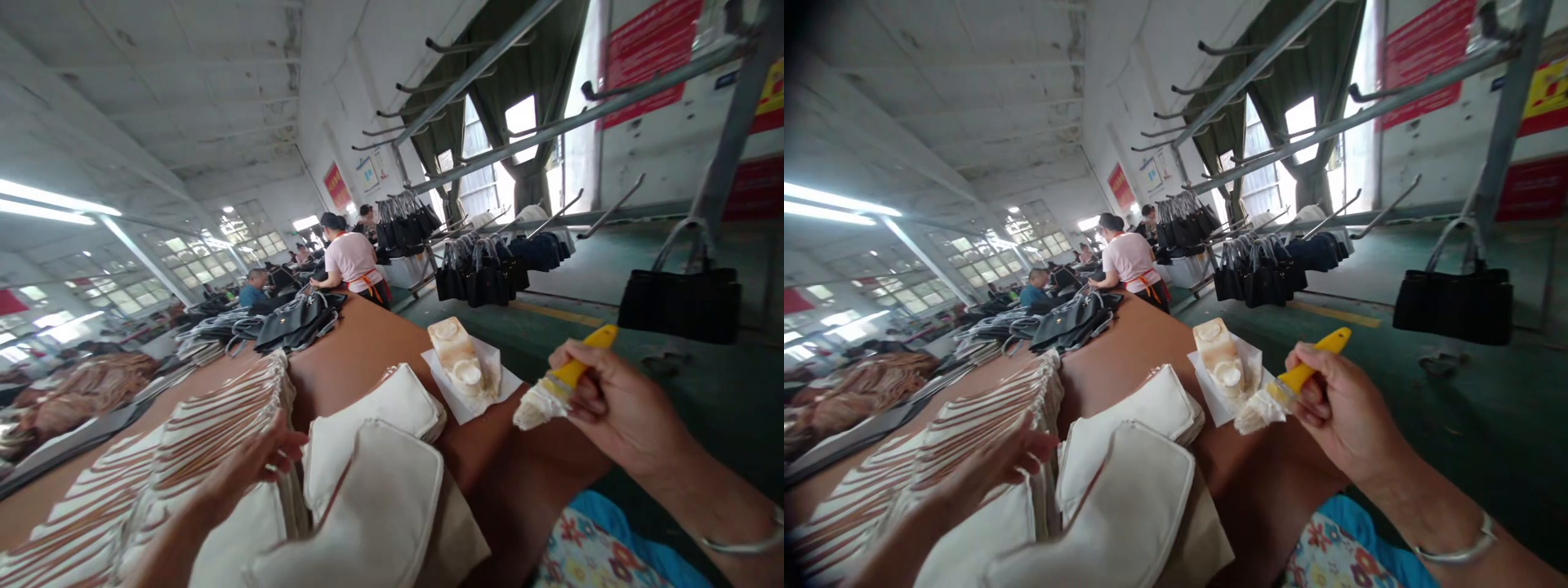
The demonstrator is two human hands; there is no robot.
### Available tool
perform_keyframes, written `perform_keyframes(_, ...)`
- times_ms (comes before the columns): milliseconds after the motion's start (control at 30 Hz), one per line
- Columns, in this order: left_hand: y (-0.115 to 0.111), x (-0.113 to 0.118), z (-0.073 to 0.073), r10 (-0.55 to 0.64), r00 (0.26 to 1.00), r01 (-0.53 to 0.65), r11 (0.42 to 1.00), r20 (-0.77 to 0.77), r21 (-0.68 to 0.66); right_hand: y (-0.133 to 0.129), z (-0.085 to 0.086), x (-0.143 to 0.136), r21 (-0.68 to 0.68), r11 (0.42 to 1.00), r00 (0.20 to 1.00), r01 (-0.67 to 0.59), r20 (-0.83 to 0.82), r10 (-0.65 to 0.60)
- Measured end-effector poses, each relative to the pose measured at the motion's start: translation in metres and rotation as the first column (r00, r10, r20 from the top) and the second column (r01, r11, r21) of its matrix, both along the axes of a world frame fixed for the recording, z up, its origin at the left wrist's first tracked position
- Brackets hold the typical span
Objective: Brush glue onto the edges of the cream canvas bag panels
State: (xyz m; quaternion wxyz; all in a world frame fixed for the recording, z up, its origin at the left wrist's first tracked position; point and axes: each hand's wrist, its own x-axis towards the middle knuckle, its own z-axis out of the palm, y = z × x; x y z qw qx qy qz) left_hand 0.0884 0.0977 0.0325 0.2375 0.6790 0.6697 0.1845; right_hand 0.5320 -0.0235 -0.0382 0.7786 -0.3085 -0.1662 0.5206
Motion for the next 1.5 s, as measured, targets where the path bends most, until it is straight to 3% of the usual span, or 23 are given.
perform_keyframes(33,0.000,-0.006,-0.019,-0.019,0.993,0.017,1.000,-0.119,-0.014,0.003,-0.006,-0.006,-0.021,0.999,0.999,-0.030,-0.021,0.030)
perform_keyframes(100,-0.002,-0.004,-0.054,-0.080,0.975,0.077,0.997,-0.209,-0.018,0.009,-0.016,-0.018,-0.042,0.994,0.994,-0.101,-0.053,0.099)
perform_keyframes(200,-0.005,0.017,-0.098,-0.065,0.959,0.077,0.996,-0.276,0.035,0.014,-0.026,-0.033,-0.077,0.983,0.986,-0.166,-0.045,0.163)
perform_keyframes(267,-0.005,0.033,-0.116,-0.029,0.951,0.050,0.997,-0.309,0.062,0.015,-0.033,-0.041,-0.104,0.979,0.984,-0.176,-0.008,0.176)
perform_keyframes(367,-0.001,0.049,-0.129,-0.021,0.952,0.037,0.998,-0.306,0.046,0.017,-0.044,-0.051,-0.102,0.976,0.979,-0.192,0.046,0.197)
perform_keyframes(500,0.001,0.059,-0.128,-0.047,0.977,0.041,0.999,-0.207,-0.032,0.020,-0.052,-0.063,-0.082,0.977,0.973,-0.195,0.110,0.204)
perform_keyframes(667,-0.023,0.074,-0.115,-0.187,0.978,0.197,0.974,0.094,-0.114,0.029,-0.043,-0.079,-0.055,0.985,0.946,-0.166,0.274,0.174)
perform_keyframes(767,-0.045,0.085,-0.101,-0.214,0.923,0.271,0.951,0.319,-0.147,0.035,-0.032,-0.089,-0.043,0.990,0.891,-0.133,0.432,0.138)
perform_keyframes(900,-0.062,0.096,-0.085,-0.137,0.787,0.339,0.911,0.601,-0.236,0.037,-0.022,-0.106,0.087,0.972,0.789,-0.217,0.603,0.122)
perform_keyframes(1067,-0.066,0.103,-0.082,-0.158,0.784,0.370,0.895,0.601,-0.247,0.028,-0.017,-0.130,0.198,0.935,0.696,-0.293,0.715,0.067)
perform_keyframes(1200,-0.074,0.109,-0.084,-0.241,0.798,0.399,0.898,0.552,-0.184,0.029,-0.018,-0.138,0.251,0.933,0.645,-0.258,0.763,-0.027)
perform_keyframes(1333,-0.086,0.115,-0.078,-0.228,0.795,0.390,0.902,0.562,-0.187,0.043,-0.022,-0.121,0.259,0.957,0.590,-0.131,0.796,-0.135)
perform_keyframes(1433,-0.091,0.112,-0.075,-0.228,0.746,0.435,0.879,0.626,-0.198,0.051,-0.020,-0.104,0.251,0.966,0.589,-0.062,0.790,-0.168)
perform_keyframes(1500,-0.091,0.101,-0.081,-0.205,0.785,0.354,0.923,0.584,-0.152,0.050,-0.018,-0.098,0.239,0.970,0.621,-0.055,0.768,-0.154)
